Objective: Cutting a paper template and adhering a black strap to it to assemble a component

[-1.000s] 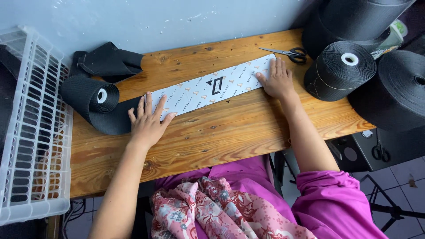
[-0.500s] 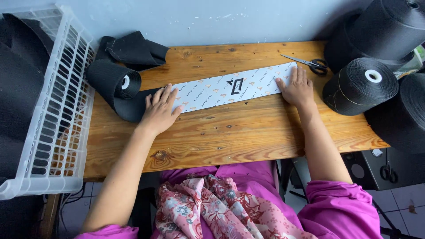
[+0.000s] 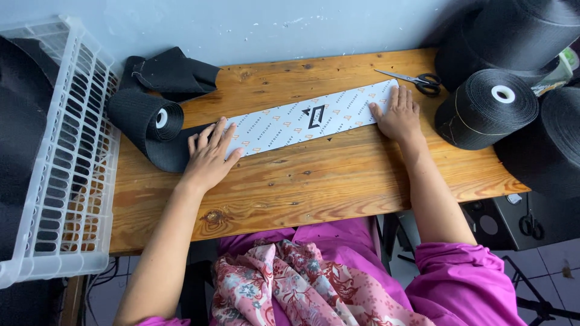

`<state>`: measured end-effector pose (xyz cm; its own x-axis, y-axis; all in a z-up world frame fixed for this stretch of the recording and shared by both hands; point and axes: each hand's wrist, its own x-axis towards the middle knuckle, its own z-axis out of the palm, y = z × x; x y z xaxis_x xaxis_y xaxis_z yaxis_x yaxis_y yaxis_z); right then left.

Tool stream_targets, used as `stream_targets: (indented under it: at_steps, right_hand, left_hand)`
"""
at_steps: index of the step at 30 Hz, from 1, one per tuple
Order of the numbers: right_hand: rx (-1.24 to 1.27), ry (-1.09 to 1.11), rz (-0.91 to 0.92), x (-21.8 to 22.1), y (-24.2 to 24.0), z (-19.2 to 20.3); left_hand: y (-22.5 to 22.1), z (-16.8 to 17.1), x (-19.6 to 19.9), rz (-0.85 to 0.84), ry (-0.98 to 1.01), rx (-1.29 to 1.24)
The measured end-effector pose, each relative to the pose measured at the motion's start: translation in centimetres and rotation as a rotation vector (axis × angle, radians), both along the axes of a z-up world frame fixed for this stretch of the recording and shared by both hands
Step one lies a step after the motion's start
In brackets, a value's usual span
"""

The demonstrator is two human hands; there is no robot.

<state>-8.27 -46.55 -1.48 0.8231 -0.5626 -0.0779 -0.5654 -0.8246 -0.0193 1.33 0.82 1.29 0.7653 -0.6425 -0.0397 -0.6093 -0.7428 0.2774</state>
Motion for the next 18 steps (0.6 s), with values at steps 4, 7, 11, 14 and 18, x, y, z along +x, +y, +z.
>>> stream_targets:
  at_steps: [4,7,11,14,18]
  right_hand:
    - [0.002,-0.018,-0.002,0.2,-0.4,-0.7]
    - [-0.001,-0.043,-0.001,0.2,-0.4,-1.0]
    - [-0.012,-0.061,0.005,0.2,-0.3,-1.1]
    - [-0.023,-0.064,0.007,0.3,-0.5,-1.3]
    - [-0.032,-0.055,0.01,0.1,-0.4,-1.1]
  left_hand:
    - [0.0,-0.4,0.2,0.001,-0.02,0.012]
    - [0.1,-0.9,0.4,-0.01,-0.02,-0.001]
    - [0.1,-0.9,0.4,-0.008,-0.029,0.006]
    - [0.1,-1.1,0.6,-0.011,-0.039,0.01]
    - [0.1,-0.8,0.4,-0.004,-0.033,0.027]
